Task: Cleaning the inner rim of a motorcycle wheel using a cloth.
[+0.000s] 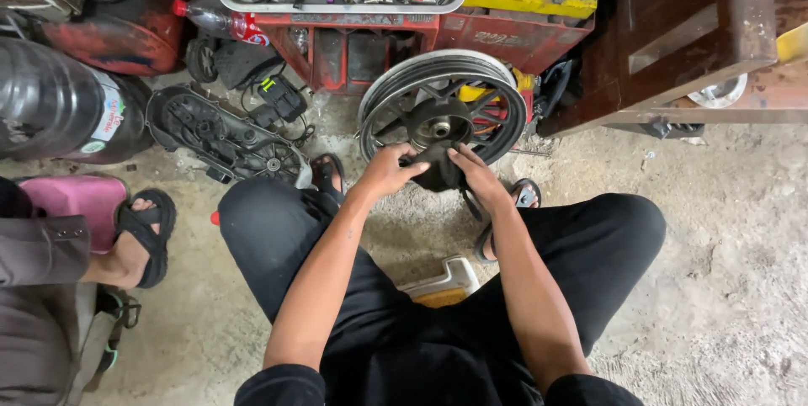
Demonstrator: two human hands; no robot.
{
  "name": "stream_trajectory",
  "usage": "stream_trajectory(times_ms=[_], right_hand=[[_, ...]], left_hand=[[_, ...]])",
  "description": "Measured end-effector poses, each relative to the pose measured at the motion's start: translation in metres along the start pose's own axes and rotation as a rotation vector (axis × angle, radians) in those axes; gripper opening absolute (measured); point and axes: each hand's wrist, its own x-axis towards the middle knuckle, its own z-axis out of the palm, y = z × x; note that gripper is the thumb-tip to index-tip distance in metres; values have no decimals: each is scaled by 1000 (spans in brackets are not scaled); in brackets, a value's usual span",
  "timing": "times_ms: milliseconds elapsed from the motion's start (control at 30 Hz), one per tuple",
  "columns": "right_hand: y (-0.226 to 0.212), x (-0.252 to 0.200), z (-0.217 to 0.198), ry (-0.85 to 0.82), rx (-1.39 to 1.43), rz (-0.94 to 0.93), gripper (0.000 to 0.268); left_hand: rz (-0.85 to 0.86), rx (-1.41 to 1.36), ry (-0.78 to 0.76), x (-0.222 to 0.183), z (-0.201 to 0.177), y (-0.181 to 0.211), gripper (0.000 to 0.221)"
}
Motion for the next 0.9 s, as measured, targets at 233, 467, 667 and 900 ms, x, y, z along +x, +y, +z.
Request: stream_trajectory(times_ms=[233,467,667,900], right_hand=[[51,62,-23,-67,-38,-315,43],[11,91,-51,156,-305,-671,23],[-42,129,-88,214,-736,-726,65],[-82,198,-95,-93,-1139,-303,111]], left_hand=[[-58,-85,19,-9,-15,18,45],[-263,1,26,-8,-32,1,54],[-350,203,103,9,-30,-51,56],[-622,389,80,60,-13,-111,76]])
